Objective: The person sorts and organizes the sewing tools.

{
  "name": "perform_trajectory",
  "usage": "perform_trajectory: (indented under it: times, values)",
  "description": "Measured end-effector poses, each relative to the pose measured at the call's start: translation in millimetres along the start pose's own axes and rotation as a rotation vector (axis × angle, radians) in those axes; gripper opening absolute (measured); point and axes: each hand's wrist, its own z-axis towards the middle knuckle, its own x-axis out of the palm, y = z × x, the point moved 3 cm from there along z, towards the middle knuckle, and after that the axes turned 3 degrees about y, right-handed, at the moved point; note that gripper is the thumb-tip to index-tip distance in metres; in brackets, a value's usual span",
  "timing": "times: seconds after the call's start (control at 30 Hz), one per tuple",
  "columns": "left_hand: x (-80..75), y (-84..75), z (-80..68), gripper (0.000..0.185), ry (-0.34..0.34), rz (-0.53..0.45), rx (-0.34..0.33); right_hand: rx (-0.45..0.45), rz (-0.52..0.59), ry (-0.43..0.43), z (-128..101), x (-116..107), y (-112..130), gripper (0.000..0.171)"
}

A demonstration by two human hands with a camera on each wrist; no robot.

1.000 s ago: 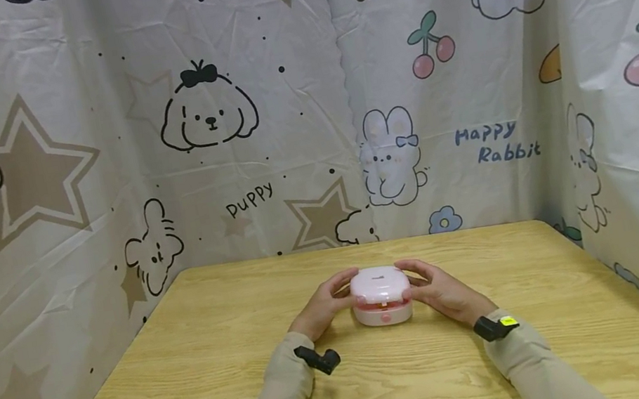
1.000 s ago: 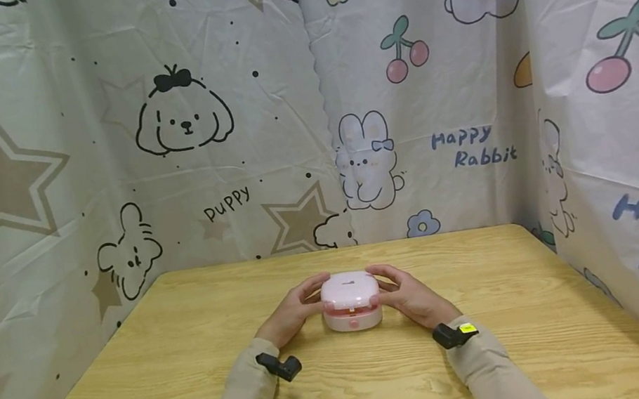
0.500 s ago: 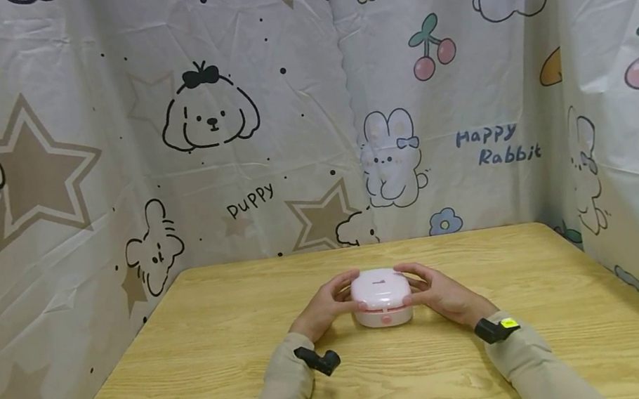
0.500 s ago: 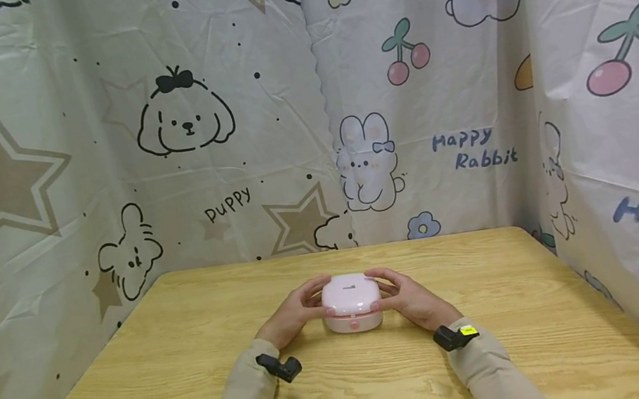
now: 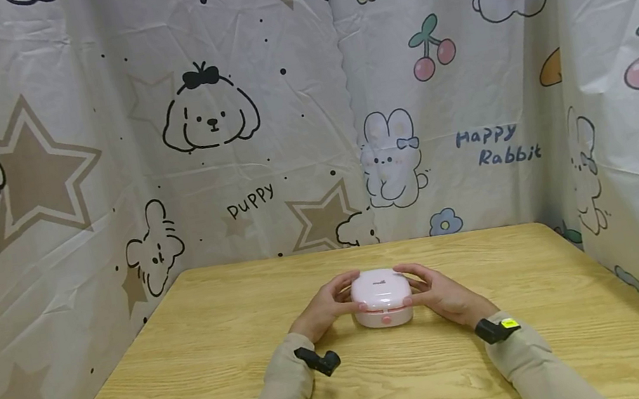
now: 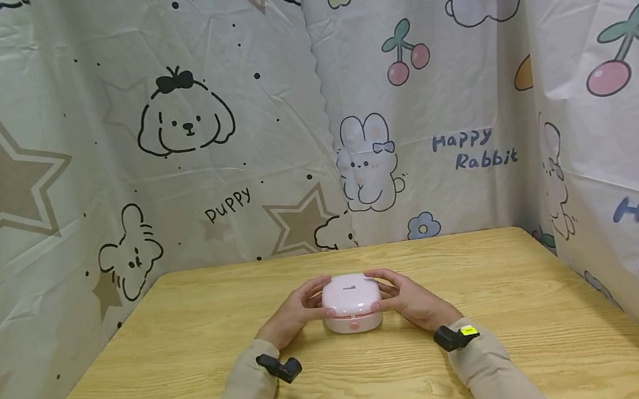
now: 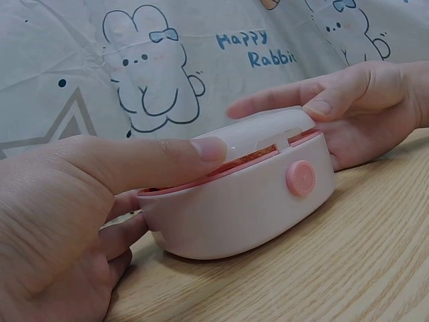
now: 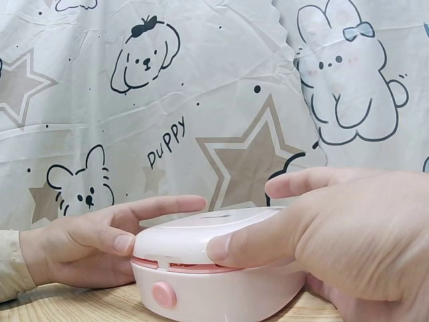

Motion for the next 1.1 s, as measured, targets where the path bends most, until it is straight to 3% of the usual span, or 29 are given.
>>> perform_trajectory:
  times: [1.1]
  values:
    - [0.1, 2.5, 2.4, 0.084, 0.02, -0.065, -0.016, -0.015, -0.017, 0.025, -1.8, 3.7, 4.4, 0.076]
